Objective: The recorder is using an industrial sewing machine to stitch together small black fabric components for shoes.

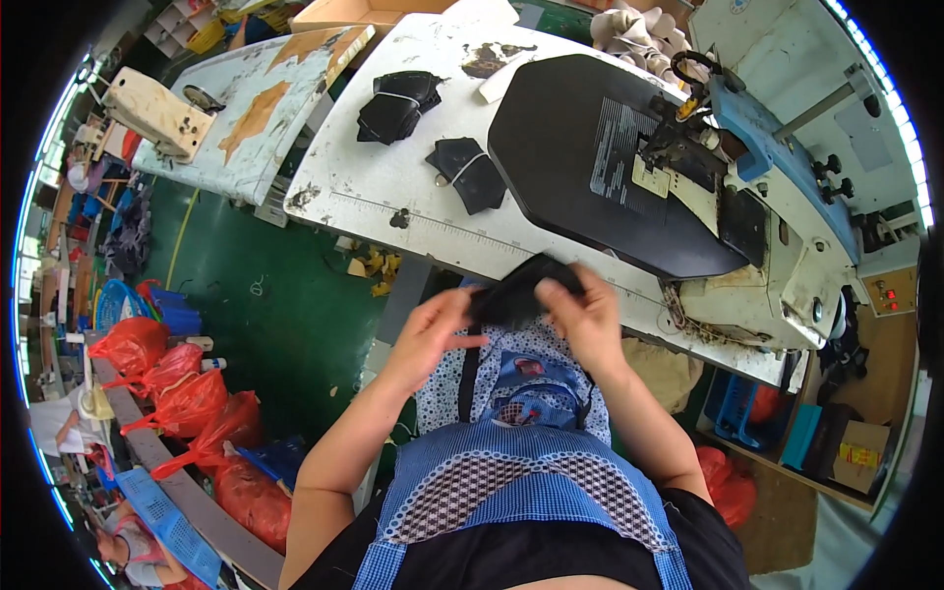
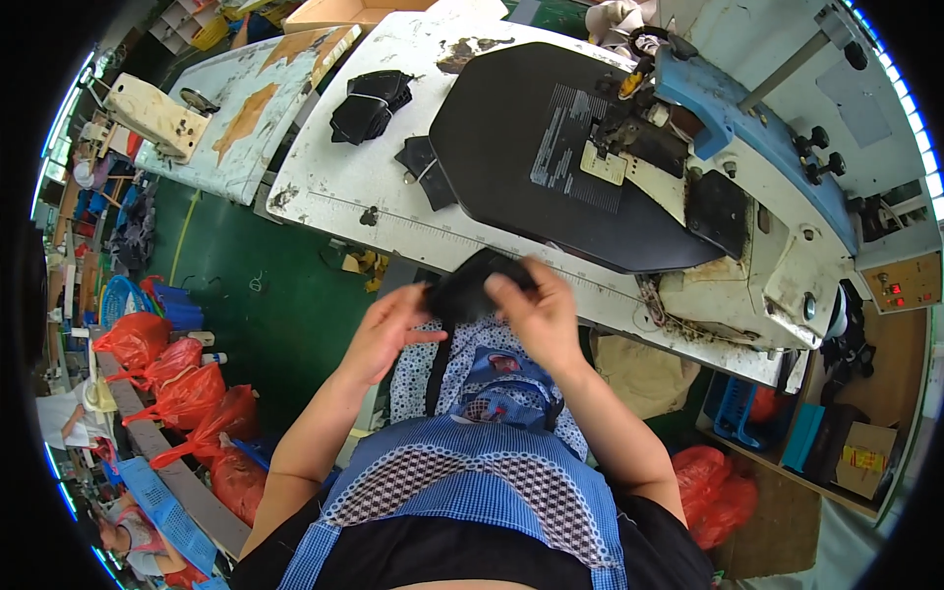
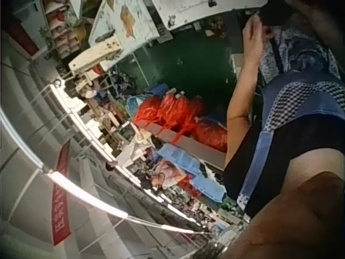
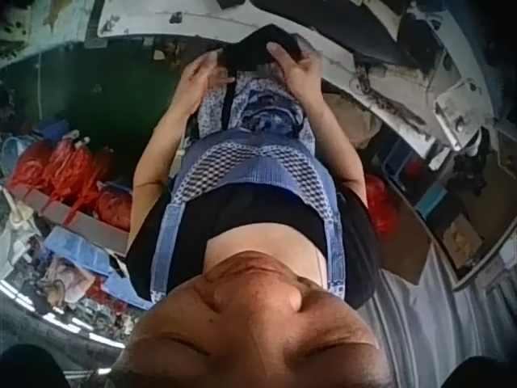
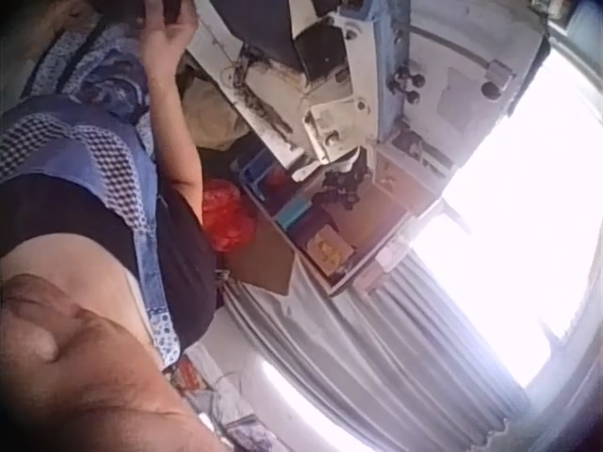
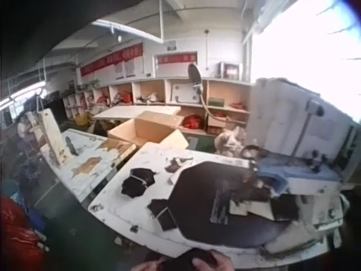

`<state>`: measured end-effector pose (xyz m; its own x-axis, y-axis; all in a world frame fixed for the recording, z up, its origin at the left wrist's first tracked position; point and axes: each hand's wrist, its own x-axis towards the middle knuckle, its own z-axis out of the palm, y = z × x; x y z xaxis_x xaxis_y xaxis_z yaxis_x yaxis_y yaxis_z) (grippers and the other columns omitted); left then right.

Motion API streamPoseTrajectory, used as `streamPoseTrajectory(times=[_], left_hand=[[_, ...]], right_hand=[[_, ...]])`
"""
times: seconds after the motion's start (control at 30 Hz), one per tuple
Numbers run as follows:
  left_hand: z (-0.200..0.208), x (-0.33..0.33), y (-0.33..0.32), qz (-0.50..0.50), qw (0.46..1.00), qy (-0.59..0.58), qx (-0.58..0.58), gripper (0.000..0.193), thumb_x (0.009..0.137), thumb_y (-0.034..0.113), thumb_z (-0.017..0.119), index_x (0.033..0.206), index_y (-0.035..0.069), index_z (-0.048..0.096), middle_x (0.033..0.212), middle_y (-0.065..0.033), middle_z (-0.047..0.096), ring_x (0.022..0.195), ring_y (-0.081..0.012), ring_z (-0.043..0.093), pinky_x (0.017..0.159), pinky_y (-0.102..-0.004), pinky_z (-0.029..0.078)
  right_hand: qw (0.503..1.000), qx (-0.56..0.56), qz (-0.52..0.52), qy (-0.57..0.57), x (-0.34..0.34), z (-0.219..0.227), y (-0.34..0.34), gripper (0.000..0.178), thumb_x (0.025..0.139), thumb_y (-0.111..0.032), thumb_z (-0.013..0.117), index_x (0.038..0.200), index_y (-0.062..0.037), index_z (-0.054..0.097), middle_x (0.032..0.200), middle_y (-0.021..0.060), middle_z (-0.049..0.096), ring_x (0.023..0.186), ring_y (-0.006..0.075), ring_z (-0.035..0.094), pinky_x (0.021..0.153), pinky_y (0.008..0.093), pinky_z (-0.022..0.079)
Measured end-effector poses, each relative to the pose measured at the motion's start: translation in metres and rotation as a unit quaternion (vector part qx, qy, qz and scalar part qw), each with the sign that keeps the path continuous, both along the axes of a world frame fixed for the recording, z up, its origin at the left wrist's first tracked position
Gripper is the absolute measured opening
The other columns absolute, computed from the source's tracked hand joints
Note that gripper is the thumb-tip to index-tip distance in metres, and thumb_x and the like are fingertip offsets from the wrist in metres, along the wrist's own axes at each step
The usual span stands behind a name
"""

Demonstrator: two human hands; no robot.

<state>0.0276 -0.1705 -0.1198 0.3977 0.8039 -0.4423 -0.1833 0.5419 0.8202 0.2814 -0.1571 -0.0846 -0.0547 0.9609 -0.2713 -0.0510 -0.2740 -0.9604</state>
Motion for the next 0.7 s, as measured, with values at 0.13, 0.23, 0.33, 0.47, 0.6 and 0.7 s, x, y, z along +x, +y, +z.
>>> streamPoseTrajectory(times=[0.13, 0.23, 0.33, 0.47, 0.6, 0.7], left_hand=[[-0.079, -0.047, -0.022, 0.189, 0.969, 0.149, 0.054, 0.050, 0.115, 0.040, 0.052, 0.141, 0.000, 0.064, 0.136, -0.0134, 0.070, 0.127, -0.0243, 0.067, 0.111, -0.0415, 0.051], [-0.282, -0.132, -0.118, 0.087, 0.935, 0.335, -0.080, 0.057, 0.110, 0.042, 0.060, 0.148, -0.001, 0.057, 0.136, -0.0182, 0.070, 0.127, -0.0277, 0.066, 0.110, -0.0390, 0.050], [-0.341, -0.113, -0.161, 0.039, 0.933, 0.295, -0.201, 0.057, 0.109, 0.041, 0.062, 0.148, -0.001, 0.057, 0.133, -0.0179, 0.072, 0.127, -0.0275, 0.066, 0.109, -0.0388, 0.050], [-0.334, -0.089, -0.157, 0.043, 0.932, 0.289, -0.216, 0.054, 0.108, 0.038, 0.064, 0.145, 0.000, 0.059, 0.132, -0.0167, 0.072, 0.125, -0.0273, 0.067, 0.107, -0.0389, 0.051], [-0.324, -0.096, -0.131, 0.038, 0.934, 0.289, -0.208, 0.052, 0.107, 0.036, 0.065, 0.143, 0.000, 0.061, 0.132, -0.0154, 0.073, 0.123, -0.0272, 0.068, 0.106, -0.0390, 0.052], [-0.326, -0.063, -0.072, 0.039, 0.936, 0.290, -0.194, 0.050, 0.106, 0.035, 0.066, 0.142, 0.000, 0.063, 0.131, -0.0145, 0.074, 0.121, -0.0270, 0.069, 0.105, -0.0391, 0.053]], right_hand=[[0.714, 0.474, -0.094, -0.506, 0.062, -0.040, 0.011, 0.040, 0.089, -0.004, 0.077, 0.129, -0.0035, 0.074, 0.110, 0.0082, 0.077, 0.100, 0.0249, 0.066, 0.088, 0.0381, 0.055], [0.781, 0.391, 0.023, -0.487, 0.065, -0.061, 0.011, 0.051, 0.081, 0.001, 0.075, 0.132, -0.0082, 0.076, 0.119, 0.0091, 0.077, 0.117, 0.0333, 0.060, 0.101, 0.0447, 0.050], [0.832, 0.305, 0.056, -0.459, 0.072, -0.063, 0.010, 0.045, 0.086, 0.001, 0.073, 0.130, -0.0098, 0.077, 0.118, 0.0131, 0.076, 0.114, 0.0291, 0.065, 0.100, 0.0409, 0.051], [0.912, 0.047, 0.099, -0.395, 0.085, -0.069, -0.002, 0.035, 0.092, -0.001, 0.073, 0.127, -0.0047, 0.076, 0.118, 0.0161, 0.075, 0.113, 0.0271, 0.069, 0.100, 0.0387, 0.051], [0.922, 0.201, -0.031, -0.329, 0.094, -0.082, -0.013, 0.023, 0.101, -0.007, 0.068, 0.122, 0.0016, 0.074, 0.120, 0.0143, 0.075, 0.115, 0.0296, 0.068, 0.103, 0.0411, 0.050], [0.942, 0.038, -0.076, -0.325, 0.098, -0.076, -0.006, 0.026, 0.105, -0.014, 0.061, 0.123, 0.0012, 0.073, 0.121, 0.0162, 0.075, 0.122, 0.0299, 0.066, 0.108, 0.0431, 0.048]])
